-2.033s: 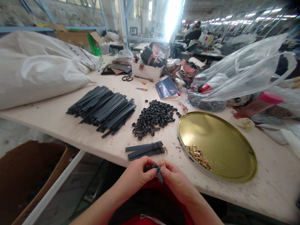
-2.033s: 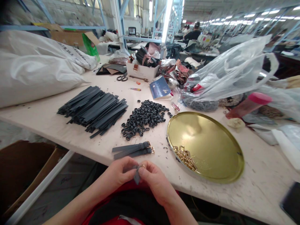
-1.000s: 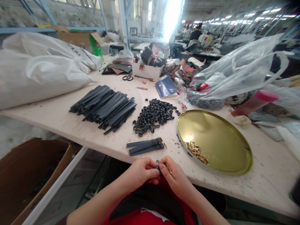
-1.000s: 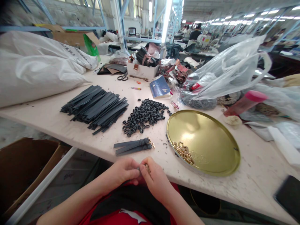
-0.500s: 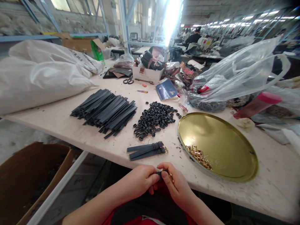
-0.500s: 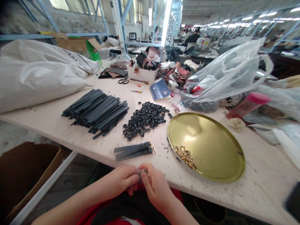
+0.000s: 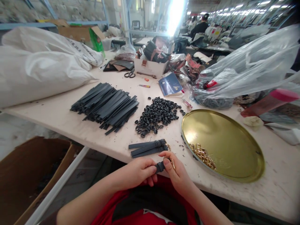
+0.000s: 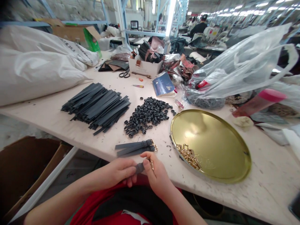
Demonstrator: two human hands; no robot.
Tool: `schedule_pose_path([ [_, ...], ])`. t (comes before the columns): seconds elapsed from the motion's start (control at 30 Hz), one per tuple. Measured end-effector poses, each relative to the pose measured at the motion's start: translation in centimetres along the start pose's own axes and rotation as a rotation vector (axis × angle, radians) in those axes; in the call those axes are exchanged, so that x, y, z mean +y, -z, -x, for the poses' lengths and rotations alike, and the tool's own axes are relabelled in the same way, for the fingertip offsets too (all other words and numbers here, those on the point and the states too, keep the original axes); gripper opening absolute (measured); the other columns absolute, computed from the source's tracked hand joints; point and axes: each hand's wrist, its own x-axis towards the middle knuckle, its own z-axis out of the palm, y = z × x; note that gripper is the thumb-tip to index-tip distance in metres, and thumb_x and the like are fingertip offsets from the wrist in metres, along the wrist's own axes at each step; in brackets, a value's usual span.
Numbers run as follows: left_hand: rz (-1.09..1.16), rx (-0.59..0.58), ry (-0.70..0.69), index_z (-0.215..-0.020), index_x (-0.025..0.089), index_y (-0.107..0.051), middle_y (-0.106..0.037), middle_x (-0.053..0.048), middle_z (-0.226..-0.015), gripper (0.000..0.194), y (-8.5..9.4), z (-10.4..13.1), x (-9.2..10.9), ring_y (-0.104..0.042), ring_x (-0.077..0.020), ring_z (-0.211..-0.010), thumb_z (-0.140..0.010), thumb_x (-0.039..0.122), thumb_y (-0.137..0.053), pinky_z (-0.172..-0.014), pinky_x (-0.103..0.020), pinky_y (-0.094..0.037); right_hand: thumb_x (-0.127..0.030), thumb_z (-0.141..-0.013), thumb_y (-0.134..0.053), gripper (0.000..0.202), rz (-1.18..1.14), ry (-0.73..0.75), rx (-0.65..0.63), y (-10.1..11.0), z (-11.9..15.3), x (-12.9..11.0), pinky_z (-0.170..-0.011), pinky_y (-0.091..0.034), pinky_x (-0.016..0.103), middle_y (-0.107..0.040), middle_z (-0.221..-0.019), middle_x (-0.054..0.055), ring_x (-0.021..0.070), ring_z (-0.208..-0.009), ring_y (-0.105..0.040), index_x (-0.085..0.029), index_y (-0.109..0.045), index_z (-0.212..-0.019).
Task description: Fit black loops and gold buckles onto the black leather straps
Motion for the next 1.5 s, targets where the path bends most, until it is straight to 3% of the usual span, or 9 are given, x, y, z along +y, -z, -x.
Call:
schedule_pose_path([
  [0.17,0.436,-0.161,0.101,-0.081,0.012,-0.06,-0.063,-0.005,-0.071,0.031,0.6,0.3,-0.1,-0.057,-0.0111,-0.058,-0.079,0.039,-0.046,-0.057,-0.021,-0.042,-0.044,-0.087,-0.036,0.028,-0.321,-0.181,-0.038,-0.1,0.3,-0.4,-0.059,-0.041,0.025,-0.043,-0.066,-0.003,0.0125,-0.061,-0.048,-0.021,-0.048,-0.099],
  [0.3,0.506,-0.169,0.089,-0.078,0.011,-0.06,-0.063,-0.004,-0.067,0.033,0.3,0.2,-0.9,-0.057,-0.0103,-0.056,-0.076,0.043,-0.053,-0.055,-0.02,-0.043,-0.048,-0.086,-0.038,0.03,-0.525,-0.266,-0.091,-0.4,0.5,-0.7,-0.056,-0.041,0.024,-0.038,-0.063,-0.005,0.011,-0.057,-0.046,-0.021,-0.046,-0.098],
  [0.53,0.189,0.009,-0.003,-0.069,0.014,-0.056,-0.056,0.002,-0.058,0.04,-1.1,0.0,-1.7,-0.05,-0.0082,-0.049,-0.074,0.053,-0.051,-0.047,-0.018,-0.038,-0.042,-0.09,-0.033,0.029,-0.21,-0.067,-0.071,-0.7,1.5,-1.4,-0.059,-0.037,0.024,-0.045,-0.067,-0.003,0.0119,-0.063,-0.045,-0.02,-0.049,-0.099],
  [0.73,0.257,-0.157,0.012,-0.083,0.014,-0.059,-0.061,-0.003,-0.072,0.045,0.0,1.1,-0.8,-0.057,-0.012,-0.062,-0.082,0.054,-0.04,-0.057,-0.021,-0.043,-0.038,-0.091,-0.029,0.028,-0.021,0.012,-0.061,-0.7,1.8,-1.7,-0.056,-0.037,0.024,-0.048,-0.065,-0.002,0.0132,-0.06,-0.047,-0.021,-0.048,-0.103],
  [0.83,0.069,-0.168,-0.035,-0.084,0.013,-0.059,-0.062,-0.004,-0.073,0.042,0.2,1.6,-0.2,-0.057,-0.0144,-0.065,-0.082,0.051,-0.04,-0.06,-0.023,-0.044,-0.036,-0.091,-0.03,0.027,0.059,0.046,-0.077,-1.0,1.8,-1.7,-0.055,-0.038,0.024,-0.053,-0.065,-0.002,0.014,-0.059,-0.051,-0.021,-0.048,-0.104],
  [1.03,-0.556,0.164,-0.19,-0.08,0.016,-0.061,-0.061,-0.001,-0.065,0.033,1.4,-0.6,0.3,-0.055,-0.0137,-0.059,-0.086,0.037,-0.036,-0.057,-0.022,-0.039,-0.033,-0.09,-0.033,0.026,0.228,0.139,0.039,-0.7,-1.8,-2.3,-0.065,-0.044,0.028,-0.062,-0.078,0.004,0.0177,-0.073,-0.058,-0.019,-0.053,-0.1],
  [1.13,-0.759,0.443,-0.274,-0.086,0.018,-0.062,-0.065,-0.003,-0.08,0.027,2.9,-3.2,-0.3,-0.058,-0.0166,-0.072,-0.084,0.037,-0.042,-0.063,-0.023,-0.041,-0.027,-0.087,-0.038,0.022,0.448,0.26,0.182,-0.2,-5.5,-1.7,-0.076,-0.042,0.033,-0.061,-0.09,0.009,0.0213,-0.086,-0.055,-0.018,-0.058,-0.092],
  [1.27,-0.927,0.631,-0.279,-0.086,0.019,-0.063,-0.065,-0.005,-0.085,0.023,4.7,-5.4,-1.2,-0.059,-0.0169,-0.079,-0.086,0.028,-0.042,-0.07,-0.024,-0.043,-0.022,-0.085,-0.041,0.023,0.646,0.363,0.151,-0.5,-8.7,0.8,-0.078,-0.042,0.035,-0.062,-0.086,0.008,0.0215,-0.085,-0.054,-0.018,-0.064,-0.084],
  [1.5,-1.137,0.968,-0.086,-0.102,0.012,-0.056,-0.056,-0.015,-0.101,0.027,13.5,-5.1,0.6,-0.054,-0.0251,-0.095,-0.087,0.024,-0.038,-0.081,-0.036,-0.04,-0.025,-0.084,-0.047,0.021,0.736,0.407,0.193,-1.1,-7.9,3.6,-0.079,-0.042,0.038,-0.063,-0.091,0.01,0.023,-0.086,-0.054,-0.019,-0.066,-0.091],
])
